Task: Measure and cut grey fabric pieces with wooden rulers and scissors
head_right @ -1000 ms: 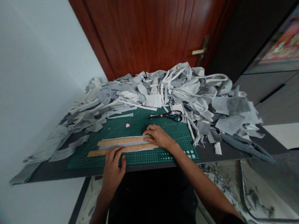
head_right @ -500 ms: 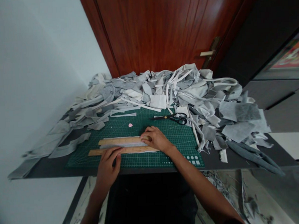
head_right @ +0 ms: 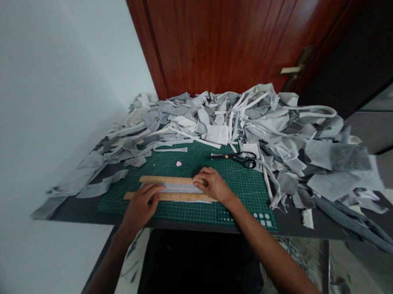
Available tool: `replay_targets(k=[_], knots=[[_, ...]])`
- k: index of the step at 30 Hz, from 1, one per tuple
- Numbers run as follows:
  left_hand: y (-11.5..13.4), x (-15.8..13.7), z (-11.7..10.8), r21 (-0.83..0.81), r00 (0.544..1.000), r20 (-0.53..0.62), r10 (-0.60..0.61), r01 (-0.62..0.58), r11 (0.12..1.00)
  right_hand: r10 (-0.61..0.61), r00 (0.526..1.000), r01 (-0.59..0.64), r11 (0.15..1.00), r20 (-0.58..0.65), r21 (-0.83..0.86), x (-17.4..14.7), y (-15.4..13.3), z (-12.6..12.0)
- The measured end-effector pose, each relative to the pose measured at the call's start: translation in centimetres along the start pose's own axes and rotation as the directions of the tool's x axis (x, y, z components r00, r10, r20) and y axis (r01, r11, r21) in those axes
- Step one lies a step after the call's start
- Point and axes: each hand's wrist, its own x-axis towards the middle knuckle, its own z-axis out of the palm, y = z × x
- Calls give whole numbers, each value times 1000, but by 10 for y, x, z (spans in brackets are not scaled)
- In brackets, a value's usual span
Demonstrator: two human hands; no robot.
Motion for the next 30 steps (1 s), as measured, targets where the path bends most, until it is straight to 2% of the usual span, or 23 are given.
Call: replay_targets(k=[4,10,15,17,21,25,27,30], knots=[[-11,24,-1,26,1000,19,6,-7,1000,1,1000,-1,1000,10,0,0,1,-1],[-17,48,11,-32,982,166,87,-82,996,48,999,-48,998,-3,-43,0,2,3],[-22,50,24,-165,981,143,132,-108,980,34,999,-31,993,28,-118,1,-2,-4],[-24,51,27,-204,986,127,109,-82,976,27,1000,-28,990,-7,-137,1,1,-18],[-26,54,29,-247,989,125,79,-46,968,85,969,-118,984,-232,-132,-2,28,-65],[-27,54,29,-276,989,110,96,-63,959,278,925,-313,944,-261,-103,-13,72,-113],[-28,53,30,-280,990,98,101,-70,958,393,883,-408,913,-256,-5,-21,88,-128],[-30,53,31,-285,991,96,95,-64,956,529,810,-463,842,-252,276,-31,97,-137]])
